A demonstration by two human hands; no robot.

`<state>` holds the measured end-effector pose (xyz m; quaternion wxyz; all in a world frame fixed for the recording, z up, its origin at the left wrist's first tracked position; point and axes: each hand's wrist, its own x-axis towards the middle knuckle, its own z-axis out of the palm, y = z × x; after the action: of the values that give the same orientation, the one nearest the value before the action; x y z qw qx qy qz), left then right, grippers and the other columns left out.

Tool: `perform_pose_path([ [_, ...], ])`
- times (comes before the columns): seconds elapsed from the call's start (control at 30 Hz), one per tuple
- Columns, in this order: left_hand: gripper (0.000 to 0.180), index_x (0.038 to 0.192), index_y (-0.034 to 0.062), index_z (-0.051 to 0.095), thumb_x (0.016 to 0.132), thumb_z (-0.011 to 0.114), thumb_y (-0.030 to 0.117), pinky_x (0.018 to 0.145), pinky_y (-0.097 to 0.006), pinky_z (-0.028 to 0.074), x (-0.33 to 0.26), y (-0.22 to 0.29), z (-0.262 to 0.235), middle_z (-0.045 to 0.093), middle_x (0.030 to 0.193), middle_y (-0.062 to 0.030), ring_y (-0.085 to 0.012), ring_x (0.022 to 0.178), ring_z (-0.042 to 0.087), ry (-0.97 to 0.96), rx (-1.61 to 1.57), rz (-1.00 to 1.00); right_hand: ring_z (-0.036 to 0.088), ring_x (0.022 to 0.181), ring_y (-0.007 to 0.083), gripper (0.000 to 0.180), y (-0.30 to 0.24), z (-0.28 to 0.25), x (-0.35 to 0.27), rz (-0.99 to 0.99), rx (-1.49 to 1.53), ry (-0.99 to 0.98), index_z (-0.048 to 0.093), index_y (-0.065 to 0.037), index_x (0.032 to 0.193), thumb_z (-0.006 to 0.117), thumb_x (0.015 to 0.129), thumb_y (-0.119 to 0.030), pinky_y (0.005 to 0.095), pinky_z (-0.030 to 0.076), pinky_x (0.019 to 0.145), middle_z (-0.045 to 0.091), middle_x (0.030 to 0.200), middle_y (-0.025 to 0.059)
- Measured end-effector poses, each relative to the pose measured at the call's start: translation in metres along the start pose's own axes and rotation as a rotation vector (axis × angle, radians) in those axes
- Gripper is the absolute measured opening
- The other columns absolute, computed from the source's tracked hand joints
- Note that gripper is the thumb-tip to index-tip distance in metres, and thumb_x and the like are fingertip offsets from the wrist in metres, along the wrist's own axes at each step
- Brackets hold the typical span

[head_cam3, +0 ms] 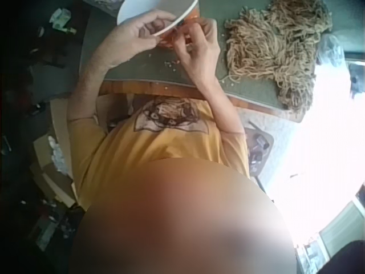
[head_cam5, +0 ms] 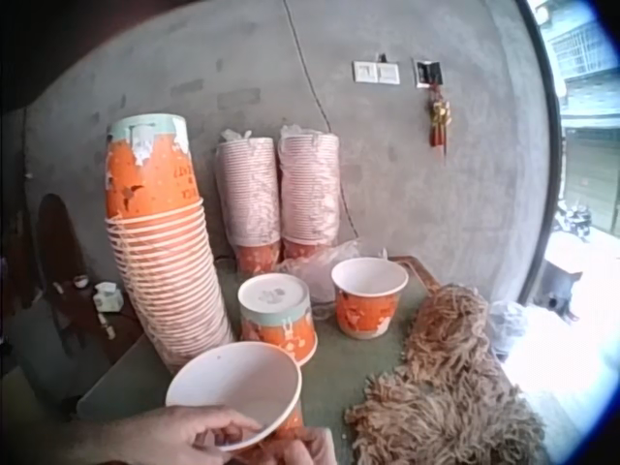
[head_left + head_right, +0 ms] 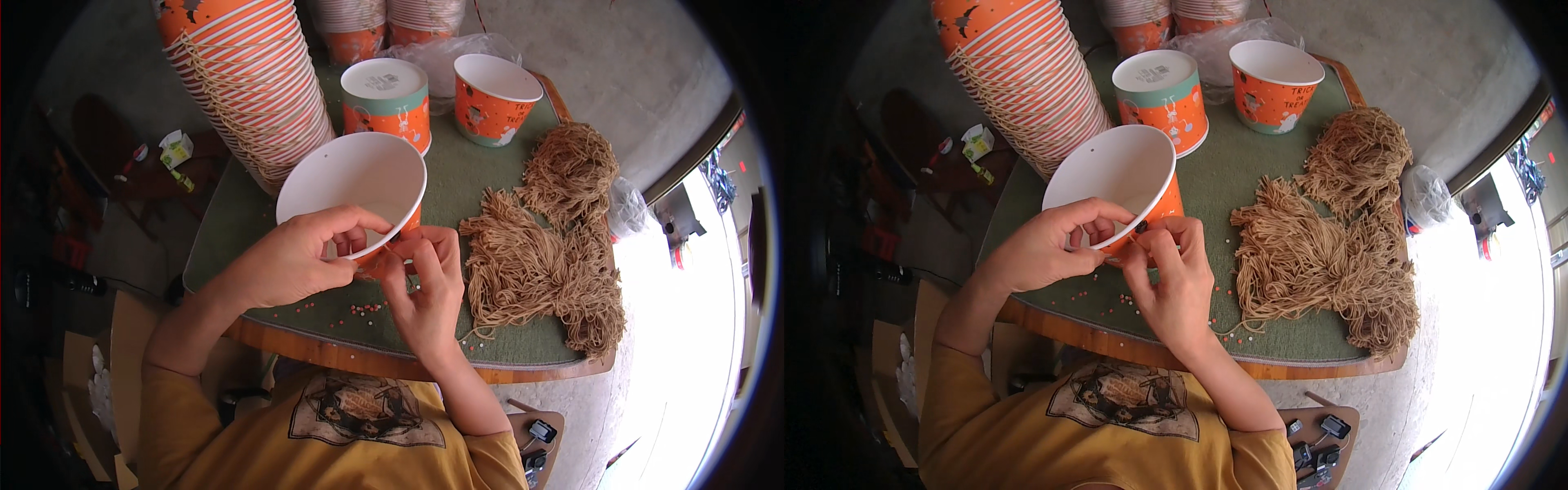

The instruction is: Assembling decorative paper bowls by threading small beads onto strings and attaching them to the bowls.

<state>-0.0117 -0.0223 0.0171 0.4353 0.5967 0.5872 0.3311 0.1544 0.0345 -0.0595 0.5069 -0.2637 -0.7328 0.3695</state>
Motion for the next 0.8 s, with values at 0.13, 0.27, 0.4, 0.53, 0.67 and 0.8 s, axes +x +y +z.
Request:
perform_pose_path([
  [0.13,0.047,0.124,0.0098,0.055,0.079,0.060,-0.004,0.066,-0.019,0.041,0.002,0.006,0.003,0.054,0.093,0.0033,-0.0033,0.080,0.049,-0.014,0.020,-0.024,0.061,0.077,0.0206,0.013,0.004,0.001,0.001,-0.025,-0.019,0.042,0.058,0.000,0.085,0.068,0.076,0.002,0.0304,0.054,0.062,0.053,0.096,0.0121],
  [0.27,0.036,0.124,0.0055,0.054,0.088,0.057,0.001,0.066,-0.019,0.042,0.006,-0.002,0.005,0.053,0.090,0.0024,-0.0032,0.078,0.048,-0.038,-0.027,0.030,0.060,0.078,0.0215,0.013,0.003,-0.001,0.002,-0.010,-0.041,0.025,0.059,0.000,0.087,0.067,0.077,0.001,0.0309,0.054,0.063,0.053,0.096,0.0123],
  [0.4,0.021,0.117,0.0004,0.055,0.098,0.050,0.007,0.066,-0.020,0.043,0.018,-0.007,0.005,0.052,0.085,0.0011,-0.0035,0.075,0.047,-0.053,-0.168,-0.029,0.060,0.078,0.0217,0.013,0.005,-0.002,0.002,0.001,-0.051,0.016,0.059,0.000,0.088,0.067,0.078,0.001,0.0309,0.054,0.063,0.052,0.097,0.0122],
  [0.53,0.011,0.105,0.0004,0.055,0.098,0.048,0.006,0.065,-0.020,0.043,0.030,-0.016,0.006,0.053,0.084,0.0007,-0.0031,0.075,0.048,-0.106,-0.155,-0.032,0.060,0.078,0.0217,0.012,0.003,-0.003,0.004,0.004,-0.046,0.016,0.059,0.000,0.088,0.067,0.078,0.001,0.0308,0.054,0.063,0.052,0.097,0.0124],
  [0.67,0.006,0.095,0.0017,0.052,0.097,0.049,0.006,0.064,-0.021,0.042,0.034,-0.010,0.008,0.053,0.083,0.0012,-0.0038,0.075,0.048,-0.064,0.003,0.018,0.061,0.076,0.0213,0.012,0.002,-0.009,0.005,0.052,-0.062,-0.022,0.058,0.000,0.090,0.066,0.081,-0.001,0.0310,0.054,0.060,0.053,0.096,0.0121],
  [0.8,0.007,0.090,0.0012,0.052,0.093,0.055,0.007,0.065,-0.026,0.046,0.037,-0.012,0.014,0.057,0.079,-0.0045,-0.0109,0.071,0.052,0.198,0.240,0.220,0.056,0.055,0.0134,0.012,0.011,-0.023,0.002,0.272,0.044,-0.051,0.056,-0.003,0.098,0.063,0.090,-0.009,0.0259,0.047,0.054,0.060,0.078,0.0081],
])
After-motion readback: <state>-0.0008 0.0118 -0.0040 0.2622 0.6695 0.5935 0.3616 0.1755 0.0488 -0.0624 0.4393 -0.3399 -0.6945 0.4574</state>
